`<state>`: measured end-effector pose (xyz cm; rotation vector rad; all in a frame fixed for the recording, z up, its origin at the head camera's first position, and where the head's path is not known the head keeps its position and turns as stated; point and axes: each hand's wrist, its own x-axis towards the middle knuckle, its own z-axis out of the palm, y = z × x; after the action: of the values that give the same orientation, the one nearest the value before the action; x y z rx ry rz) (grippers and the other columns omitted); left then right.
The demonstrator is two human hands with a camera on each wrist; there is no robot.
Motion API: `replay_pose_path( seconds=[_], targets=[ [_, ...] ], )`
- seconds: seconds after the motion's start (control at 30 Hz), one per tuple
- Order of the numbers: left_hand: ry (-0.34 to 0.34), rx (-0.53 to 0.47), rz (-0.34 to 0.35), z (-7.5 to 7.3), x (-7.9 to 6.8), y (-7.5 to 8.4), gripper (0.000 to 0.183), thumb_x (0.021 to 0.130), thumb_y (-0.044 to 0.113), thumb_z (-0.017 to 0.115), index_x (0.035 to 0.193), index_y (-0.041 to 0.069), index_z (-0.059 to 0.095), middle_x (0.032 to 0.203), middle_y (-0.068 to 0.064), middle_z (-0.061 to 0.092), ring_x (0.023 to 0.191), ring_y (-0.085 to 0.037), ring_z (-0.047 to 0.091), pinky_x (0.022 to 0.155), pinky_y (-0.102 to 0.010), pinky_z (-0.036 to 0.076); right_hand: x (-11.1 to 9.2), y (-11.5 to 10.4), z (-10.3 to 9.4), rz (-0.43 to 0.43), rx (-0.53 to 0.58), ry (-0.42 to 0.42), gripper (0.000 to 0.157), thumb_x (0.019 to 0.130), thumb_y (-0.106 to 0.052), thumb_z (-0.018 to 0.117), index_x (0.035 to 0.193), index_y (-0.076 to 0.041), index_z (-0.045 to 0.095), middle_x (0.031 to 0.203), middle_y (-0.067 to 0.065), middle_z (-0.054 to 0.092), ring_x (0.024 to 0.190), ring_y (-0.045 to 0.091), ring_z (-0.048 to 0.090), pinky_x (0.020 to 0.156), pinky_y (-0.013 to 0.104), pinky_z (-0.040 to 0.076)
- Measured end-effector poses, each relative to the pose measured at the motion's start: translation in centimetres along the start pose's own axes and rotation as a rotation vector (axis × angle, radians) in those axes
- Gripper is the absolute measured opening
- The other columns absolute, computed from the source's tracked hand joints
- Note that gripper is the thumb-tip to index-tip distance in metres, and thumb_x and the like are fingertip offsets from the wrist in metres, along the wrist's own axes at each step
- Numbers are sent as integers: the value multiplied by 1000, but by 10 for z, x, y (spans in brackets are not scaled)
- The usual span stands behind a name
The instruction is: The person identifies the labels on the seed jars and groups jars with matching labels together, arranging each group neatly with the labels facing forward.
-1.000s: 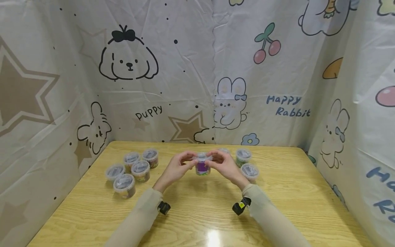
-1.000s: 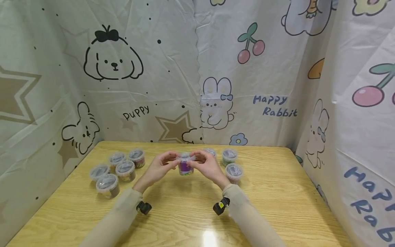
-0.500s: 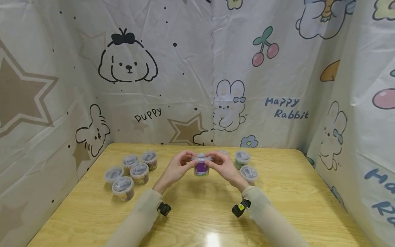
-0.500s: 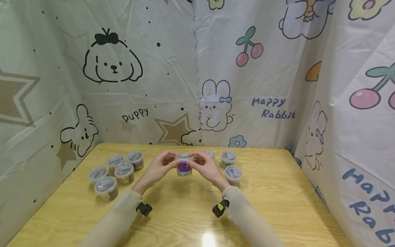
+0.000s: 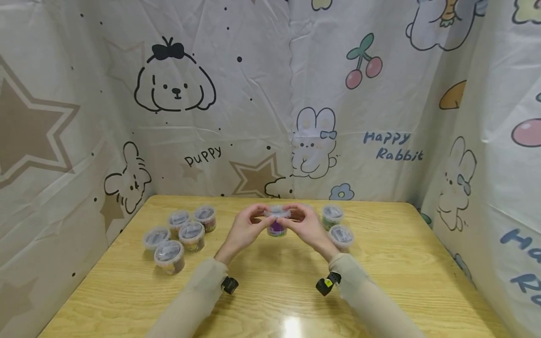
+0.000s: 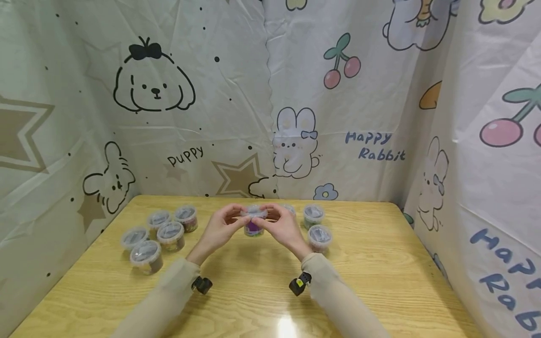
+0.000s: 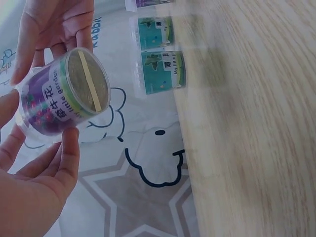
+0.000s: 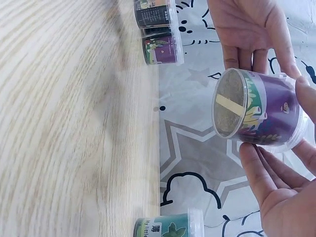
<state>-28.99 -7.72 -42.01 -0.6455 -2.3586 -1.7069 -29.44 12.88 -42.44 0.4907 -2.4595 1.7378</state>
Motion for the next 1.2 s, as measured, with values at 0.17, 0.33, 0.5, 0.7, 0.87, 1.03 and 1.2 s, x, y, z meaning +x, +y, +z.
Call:
replay_pose_path(
  seconds=[0.17,0.33,0.5,0.7,0.87,1.03,1.2],
  targets=[
    [-40,12,-9,-5,-5,23,25,96,14,64,116,-1,64,122,-18,66,116,-32,62,92,-44,54,1,0,-4,23,24,11,44,82,-37,80,118,-15,66,119,12,68,112,29,65,94,43,54],
    [-129,-62,-50,-12,-3,26,26,98,15,61,120,1,61,124,-19,65,113,-31,63,91,-44,53,1,3,-8,10,64,-27,38,87,-27,76,119,-10,65,117,15,69,112,30,65,95,44,53],
    [-177,-152,-84,-12,3,3,28,98,17,61,124,4,60,123,-19,65,104,-23,65,90,-47,53,2,2,-10,0,99,-89,35,91,-16,71,123,-4,62,121,20,67,113,32,64,95,43,53],
    [-136,-153,-78,-12,3,-4,29,95,25,66,119,8,63,120,-15,68,102,-21,65,89,-39,54,-6,-20,-12,-16,110,-137,35,94,-15,67,126,-1,60,124,23,64,116,35,62,97,45,52],
    [-94,-133,-63,-9,3,-3,28,93,28,69,114,11,65,115,-11,70,100,-20,67,87,-36,55,-10,-28,-12,-14,112,-128,38,94,-16,67,129,-2,59,133,20,58,122,37,58,101,47,50],
    [-25,-84,-19,-4,4,-2,24,90,31,73,108,15,69,111,-6,72,100,-19,68,80,-33,56,-11,-32,-11,-2,88,-99,40,93,-18,69,128,-2,60,133,18,59,120,37,60,97,45,52],
    [3,-51,-2,-2,4,0,25,89,33,73,108,17,71,112,-3,71,105,-19,67,80,-34,56,-13,-38,-12,-3,58,-74,37,92,-19,70,124,-2,61,128,18,62,116,35,62,95,45,53]
  ],
)
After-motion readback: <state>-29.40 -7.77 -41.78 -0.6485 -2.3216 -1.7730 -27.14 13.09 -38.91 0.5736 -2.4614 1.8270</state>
